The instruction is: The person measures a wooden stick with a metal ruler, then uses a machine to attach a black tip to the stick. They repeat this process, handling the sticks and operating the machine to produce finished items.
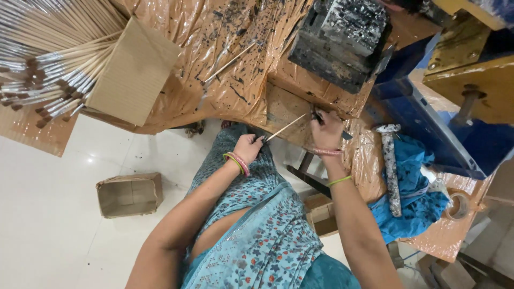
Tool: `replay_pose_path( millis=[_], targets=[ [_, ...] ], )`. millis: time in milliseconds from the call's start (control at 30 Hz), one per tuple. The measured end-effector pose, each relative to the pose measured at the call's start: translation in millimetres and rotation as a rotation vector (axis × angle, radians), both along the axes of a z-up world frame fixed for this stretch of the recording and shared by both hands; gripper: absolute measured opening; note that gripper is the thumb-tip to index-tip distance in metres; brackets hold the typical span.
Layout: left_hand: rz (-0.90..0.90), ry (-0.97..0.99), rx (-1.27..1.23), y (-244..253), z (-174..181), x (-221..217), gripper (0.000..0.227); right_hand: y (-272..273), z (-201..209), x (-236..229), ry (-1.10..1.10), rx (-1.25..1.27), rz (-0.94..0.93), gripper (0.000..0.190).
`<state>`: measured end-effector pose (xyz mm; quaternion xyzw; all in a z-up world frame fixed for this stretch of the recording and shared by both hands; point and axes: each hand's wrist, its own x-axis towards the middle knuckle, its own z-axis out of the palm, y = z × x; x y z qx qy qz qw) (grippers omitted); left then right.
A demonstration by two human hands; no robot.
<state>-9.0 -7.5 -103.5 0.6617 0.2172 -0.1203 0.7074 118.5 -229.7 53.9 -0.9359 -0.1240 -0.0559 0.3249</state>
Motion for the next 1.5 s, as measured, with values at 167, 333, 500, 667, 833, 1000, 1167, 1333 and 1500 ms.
replay_pose_path(
  millis=[167, 333, 500, 667, 833, 1000, 1167, 1333, 1500],
  targets=[
    [0.013, -0.263, 0.391, 8.7, 96.9, 11.5, 0.020, -3.5, 11.2, -39.1, 0.058, 0.169, -0.077, 0.010],
    [-0.019, -0.248, 0.443, 9.6, 98.7, 11.9, 0.018, 16.0, 17.2, -44.3, 0.251, 0.393, -0.201, 0.017],
    [-0.040, -0.273, 0.344, 13.4, 102.9, 7.1, 0.022, 1.4, -21.9, -35.9, 0.007, 0.046, -0.092, 0.021],
    [-0.059, -0.230, 0.361, 19.1, 94.2, 1.6, 0.022, 13.6, -5.3, -33.3, -0.144, 0.054, -0.004, 0.017],
    [-0.052, -0.234, 0.455, 14.7, 88.5, -0.4, 0.019, 50.3, 3.8, -53.1, 0.110, -0.010, -0.061, 0.025],
    [-0.075, -0.264, 0.619, 10.9, 74.8, 1.4, 0.027, 68.7, 16.1, -77.0, 0.027, 0.122, 0.304, 0.032],
    [-0.112, -0.274, 0.657, 1.3, 75.5, -1.5, 0.034, 60.7, 0.2, -68.3, -0.001, 0.103, 0.138, 0.028],
    [-0.147, -0.302, 0.714, 3.2, 95.9, 0.7, 0.036, 61.3, 4.1, -76.0, -0.095, 0.141, 0.235, 0.030],
    [-0.221, -0.462, 0.828, -0.1, 100.8, 0.4, 0.026, 12.9, -20.3, -41.2, 0.103, 0.098, -0.207, 0.018]
  ],
)
